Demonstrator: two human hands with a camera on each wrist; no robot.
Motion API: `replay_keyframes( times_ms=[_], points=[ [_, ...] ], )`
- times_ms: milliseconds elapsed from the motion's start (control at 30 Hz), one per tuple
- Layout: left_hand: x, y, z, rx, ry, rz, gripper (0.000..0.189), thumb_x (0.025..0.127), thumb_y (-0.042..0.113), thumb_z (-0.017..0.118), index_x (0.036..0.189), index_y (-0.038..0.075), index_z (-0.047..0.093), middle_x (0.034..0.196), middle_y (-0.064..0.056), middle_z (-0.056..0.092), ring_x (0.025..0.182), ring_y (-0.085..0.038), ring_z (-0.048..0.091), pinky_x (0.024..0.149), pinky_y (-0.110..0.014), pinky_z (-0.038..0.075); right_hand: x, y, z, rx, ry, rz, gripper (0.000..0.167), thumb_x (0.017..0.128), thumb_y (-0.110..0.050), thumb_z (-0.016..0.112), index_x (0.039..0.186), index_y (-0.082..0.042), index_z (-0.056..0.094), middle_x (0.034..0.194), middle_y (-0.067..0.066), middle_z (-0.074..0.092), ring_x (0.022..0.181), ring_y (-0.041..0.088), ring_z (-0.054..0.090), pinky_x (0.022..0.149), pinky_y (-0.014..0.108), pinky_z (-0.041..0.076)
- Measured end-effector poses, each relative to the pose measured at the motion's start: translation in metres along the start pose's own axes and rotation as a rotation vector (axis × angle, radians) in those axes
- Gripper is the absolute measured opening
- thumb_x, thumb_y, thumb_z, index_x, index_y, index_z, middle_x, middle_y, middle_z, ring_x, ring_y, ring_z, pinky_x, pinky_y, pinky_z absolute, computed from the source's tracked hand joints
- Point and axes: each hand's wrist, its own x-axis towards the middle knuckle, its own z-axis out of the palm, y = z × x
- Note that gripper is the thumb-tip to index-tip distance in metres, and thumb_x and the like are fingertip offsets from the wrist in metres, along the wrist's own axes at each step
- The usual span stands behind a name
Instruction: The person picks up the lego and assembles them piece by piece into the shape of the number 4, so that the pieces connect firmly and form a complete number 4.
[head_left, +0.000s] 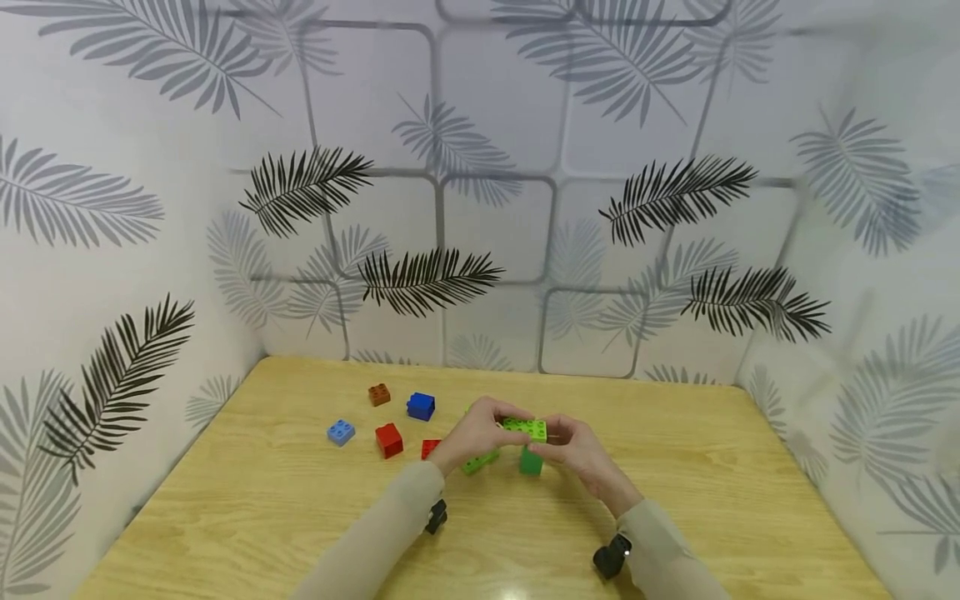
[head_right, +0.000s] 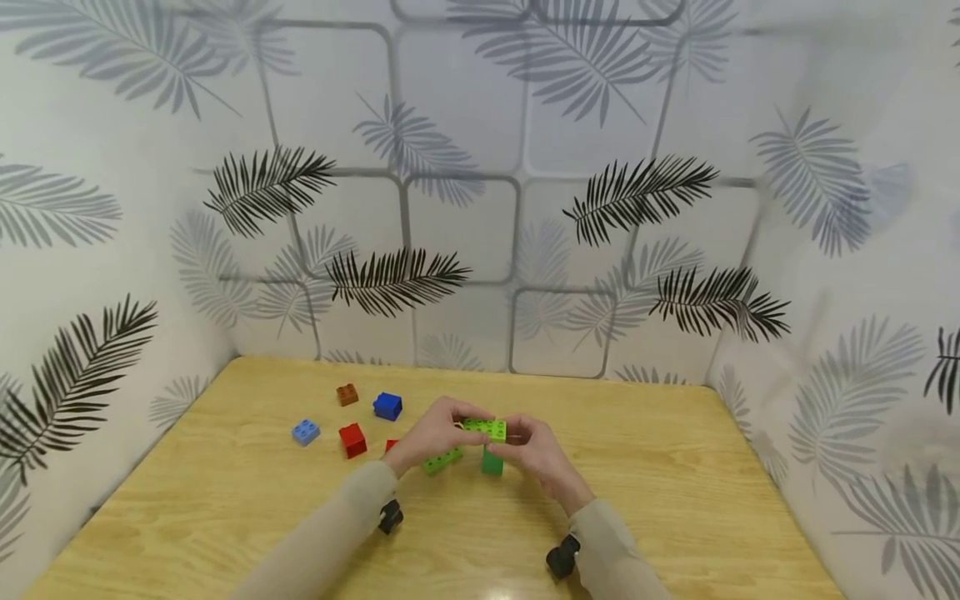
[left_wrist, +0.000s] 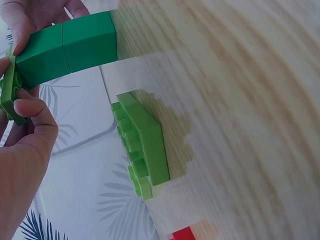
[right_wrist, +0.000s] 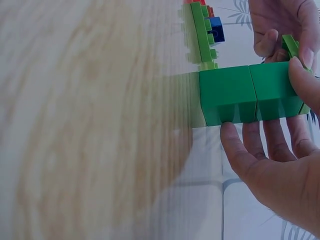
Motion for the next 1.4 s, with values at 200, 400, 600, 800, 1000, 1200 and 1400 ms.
replay_keyframes(
  times_ms=[200,400,600,800,1000,1200,1400],
  points=[
    [-0.002,0.002,0.000,0.001,0.005,-0.017,0.029,0.086,0.023,0.077,0.115,0.022,0.075,0.110,0.006,0.072,0.088,-0.012,0.061,0.076,-0.028,0.052,0.000,0.001,0.001,0.003,0.008,0.000,0.041,0.084,-0.015,0.078,0.120,-0.002,0.063,0.122,0.014,0.063,0.105,0.021,0.062,0.087,0.034,0.054],
    [-0.001,-0.001,-0.001,0.016,-0.007,-0.005,0.029,0.086,0.025,0.077,0.115,0.022,0.074,0.111,0.006,0.072,0.086,-0.012,0.060,0.074,-0.029,0.051,-0.002,0.002,0.002,0.010,0.010,-0.005,0.041,0.085,-0.014,0.078,0.121,-0.002,0.062,0.122,0.013,0.063,0.104,0.020,0.061,0.087,0.033,0.054],
    [0.000,-0.003,-0.001,0.065,-0.018,0.024,0.028,0.086,0.027,0.076,0.114,0.022,0.075,0.108,0.007,0.072,0.084,-0.011,0.059,0.072,-0.026,0.050,-0.005,0.004,0.001,0.058,-0.046,-0.005,0.048,0.086,-0.017,0.077,0.128,-0.001,0.059,0.127,0.014,0.061,0.109,0.020,0.060,0.093,0.034,0.052],
    [0.001,0.001,-0.002,0.071,-0.030,0.017,0.028,0.087,0.028,0.075,0.115,0.026,0.074,0.111,0.009,0.070,0.083,-0.011,0.055,0.069,-0.026,0.048,-0.004,0.002,-0.006,0.069,-0.125,-0.058,0.053,0.089,-0.018,0.073,0.135,0.000,0.054,0.130,0.015,0.060,0.111,0.018,0.060,0.095,0.034,0.051],
    [-0.001,0.002,-0.001,0.098,-0.053,0.043,0.030,0.089,0.032,0.073,0.119,0.027,0.072,0.120,0.008,0.069,0.089,-0.012,0.055,0.073,-0.028,0.045,-0.004,0.000,-0.008,0.099,-0.145,-0.050,0.052,0.095,-0.023,0.067,0.138,0.002,0.051,0.132,0.017,0.057,0.113,0.020,0.061,0.099,0.039,0.051],
    [-0.002,-0.001,-0.003,0.090,-0.064,0.041,0.031,0.091,0.031,0.071,0.121,0.026,0.070,0.123,0.007,0.067,0.104,-0.010,0.060,0.082,-0.032,0.050,-0.005,-0.004,-0.002,0.065,-0.059,-0.032,0.048,0.094,-0.031,0.067,0.131,-0.001,0.057,0.122,0.013,0.061,0.106,0.020,0.064,0.095,0.039,0.054],
    [0.000,-0.004,-0.007,0.060,-0.100,0.037,0.031,0.091,0.032,0.072,0.121,0.027,0.069,0.119,0.009,0.067,0.097,-0.013,0.057,0.083,-0.032,0.047,-0.006,-0.004,-0.002,0.046,-0.054,-0.076,0.044,0.096,-0.028,0.065,0.128,0.001,0.057,0.119,0.014,0.062,0.103,0.021,0.064,0.093,0.040,0.055]
  ],
)
